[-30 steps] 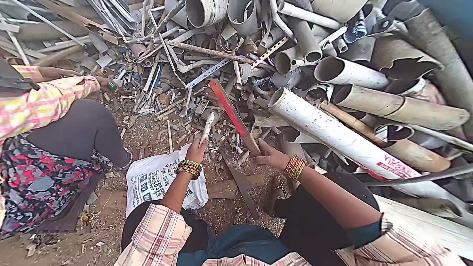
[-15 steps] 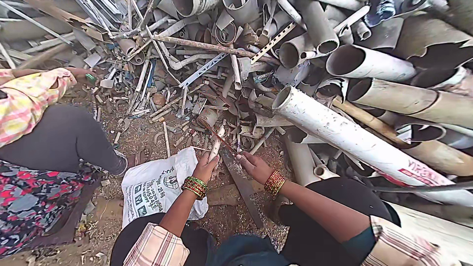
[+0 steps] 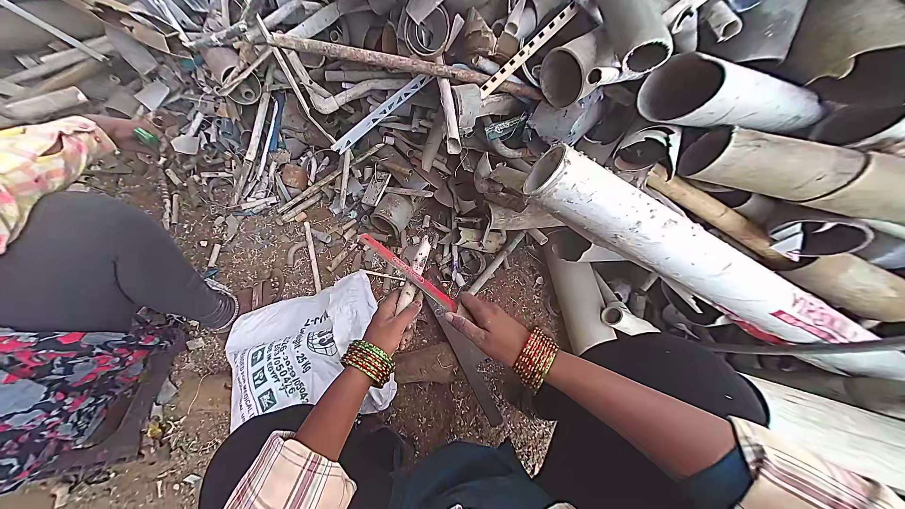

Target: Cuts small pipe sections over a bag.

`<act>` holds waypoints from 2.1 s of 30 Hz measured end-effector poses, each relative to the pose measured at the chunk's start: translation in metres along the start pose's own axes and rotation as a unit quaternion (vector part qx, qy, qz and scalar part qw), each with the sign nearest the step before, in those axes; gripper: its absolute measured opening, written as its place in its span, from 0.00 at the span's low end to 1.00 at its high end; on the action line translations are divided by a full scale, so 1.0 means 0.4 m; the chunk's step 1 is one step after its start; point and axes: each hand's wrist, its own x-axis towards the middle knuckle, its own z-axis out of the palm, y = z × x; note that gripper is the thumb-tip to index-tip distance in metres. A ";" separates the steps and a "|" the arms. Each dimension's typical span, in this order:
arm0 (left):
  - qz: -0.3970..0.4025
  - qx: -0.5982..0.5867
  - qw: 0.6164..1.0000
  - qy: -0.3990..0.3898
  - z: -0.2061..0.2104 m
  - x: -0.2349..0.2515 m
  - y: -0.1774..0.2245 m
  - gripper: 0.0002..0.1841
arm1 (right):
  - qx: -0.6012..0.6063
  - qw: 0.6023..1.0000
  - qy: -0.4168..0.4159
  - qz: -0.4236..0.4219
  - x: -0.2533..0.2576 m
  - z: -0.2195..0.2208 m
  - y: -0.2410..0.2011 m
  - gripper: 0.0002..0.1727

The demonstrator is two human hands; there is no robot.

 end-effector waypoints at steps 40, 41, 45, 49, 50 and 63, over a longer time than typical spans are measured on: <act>-0.015 0.052 0.998 -0.042 0.028 -0.045 -0.010 0.17 | 0.024 0.993 0.112 -0.042 0.026 -0.056 0.052 0.16; -0.014 0.063 0.997 -0.043 0.032 -0.045 -0.013 0.16 | 0.015 0.993 0.110 -0.037 0.028 -0.053 0.052 0.17; -0.016 0.104 0.994 -0.042 0.038 -0.047 -0.019 0.21 | -0.002 0.991 0.132 -0.003 0.034 -0.045 0.039 0.20; -0.046 0.178 0.982 -0.031 0.042 -0.045 -0.013 0.20 | -0.022 0.997 0.070 -0.033 0.026 0.016 0.026 0.22; -0.052 0.195 0.979 -0.028 0.040 -0.041 -0.014 0.21 | -0.041 0.997 0.050 -0.050 0.023 0.028 0.019 0.23; -0.080 0.166 0.982 -0.028 0.047 -0.048 -0.013 0.14 | -0.064 0.991 0.118 -0.017 0.044 0.021 0.010 0.20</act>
